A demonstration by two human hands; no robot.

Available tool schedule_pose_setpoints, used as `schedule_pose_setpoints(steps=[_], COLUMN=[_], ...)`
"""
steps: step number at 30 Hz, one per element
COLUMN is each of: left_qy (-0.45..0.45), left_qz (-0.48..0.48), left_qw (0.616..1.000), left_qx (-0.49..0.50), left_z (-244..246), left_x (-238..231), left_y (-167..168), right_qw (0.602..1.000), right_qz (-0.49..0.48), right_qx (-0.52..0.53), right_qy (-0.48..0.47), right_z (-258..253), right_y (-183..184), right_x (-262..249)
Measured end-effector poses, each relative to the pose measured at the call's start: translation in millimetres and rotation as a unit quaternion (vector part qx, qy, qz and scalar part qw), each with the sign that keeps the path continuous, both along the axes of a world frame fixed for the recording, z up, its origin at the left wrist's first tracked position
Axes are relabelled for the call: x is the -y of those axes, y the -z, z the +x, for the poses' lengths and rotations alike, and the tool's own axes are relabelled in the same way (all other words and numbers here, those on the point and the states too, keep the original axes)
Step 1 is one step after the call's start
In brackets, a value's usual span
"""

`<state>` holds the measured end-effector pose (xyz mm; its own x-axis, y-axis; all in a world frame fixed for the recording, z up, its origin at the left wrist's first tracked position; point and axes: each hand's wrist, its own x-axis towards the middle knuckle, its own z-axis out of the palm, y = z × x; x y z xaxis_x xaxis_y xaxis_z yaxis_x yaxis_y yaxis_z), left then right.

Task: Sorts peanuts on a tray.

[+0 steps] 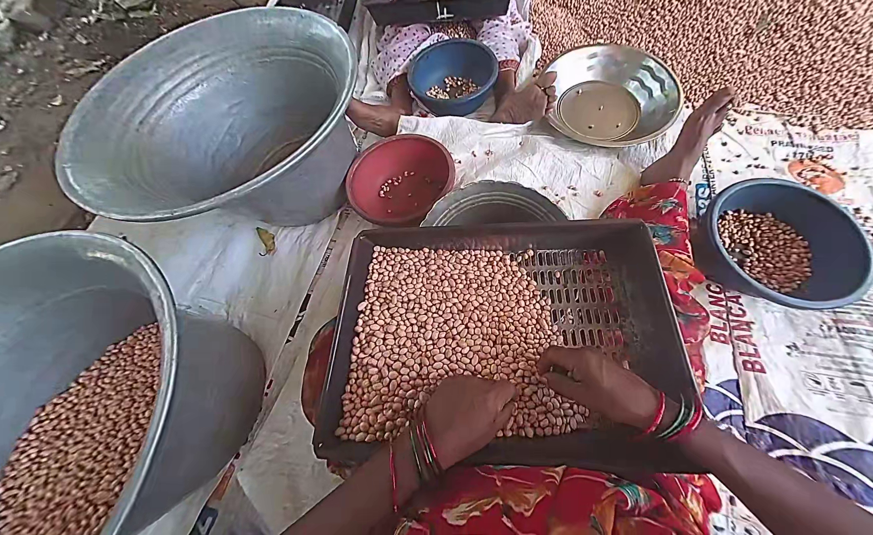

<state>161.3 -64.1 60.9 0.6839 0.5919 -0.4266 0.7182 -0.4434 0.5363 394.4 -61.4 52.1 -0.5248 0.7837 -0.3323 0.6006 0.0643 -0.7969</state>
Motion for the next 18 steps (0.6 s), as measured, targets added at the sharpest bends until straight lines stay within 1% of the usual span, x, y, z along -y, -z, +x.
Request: schedule_pose_setpoints(steps=[2, 4, 6, 7, 9, 12, 13, 15, 17, 18], left_qy=[0.031, 0.042, 0.032, 0.022, 0.006, -0.006, -0.007, -0.008, -0.001, 0.009], left_qz=[-0.022, -0.056, -0.062, -0.057, -0.047, -0.028, -0.009, 0.036, 0.075, 0.065], left_qw=[0.997, 0.988, 0.983, 0.984, 0.986, 0.99, 0.994, 0.998, 0.997, 0.997], left_qx=[-0.062, -0.14, -0.17, -0.169, -0.161, -0.137, -0.111, -0.049, -0.014, -0.032], left_z=[12.5, 21.0, 20.0, 17.0, 10.7, 5.3, 3.9, 3.8, 8.2, 12.1], left_x=[-4.0, -8.8, -10.4, -9.9, -9.0, -6.4, -3.7, 1.7, 4.1, 2.8], left_y=[-2.9, -10.2, -12.0, -10.7, -7.3, -3.8, -1.3, 4.2, 9.2, 8.0], right_qw=[0.998, 0.99, 0.975, 0.973, 0.978, 0.976, 0.974, 0.973, 0.982, 0.986], right_qz=[0.022, -0.005, -0.019, -0.005, 0.058, 0.171, 0.182, 0.192, 0.163, 0.142], right_qx=[0.023, 0.11, 0.187, 0.198, 0.18, 0.133, 0.122, 0.092, 0.067, 0.065], right_qy=[-0.045, -0.09, -0.12, -0.122, -0.087, 0.028, 0.058, 0.085, 0.072, 0.057], right_z=[-9.7, -25.0, -36.4, -37.8, -32.6, -16.1, -10.8, -1.7, 4.5, 5.5], right_y=[4.2, 0.5, -1.3, 0.8, 8.4, 12.4, 9.0, 2.6, -3.3, -5.4], right_x=[9.1, 11.1, 10.1, 10.7, 12.2, 6.6, 3.5, -1.3, -2.0, -0.8])
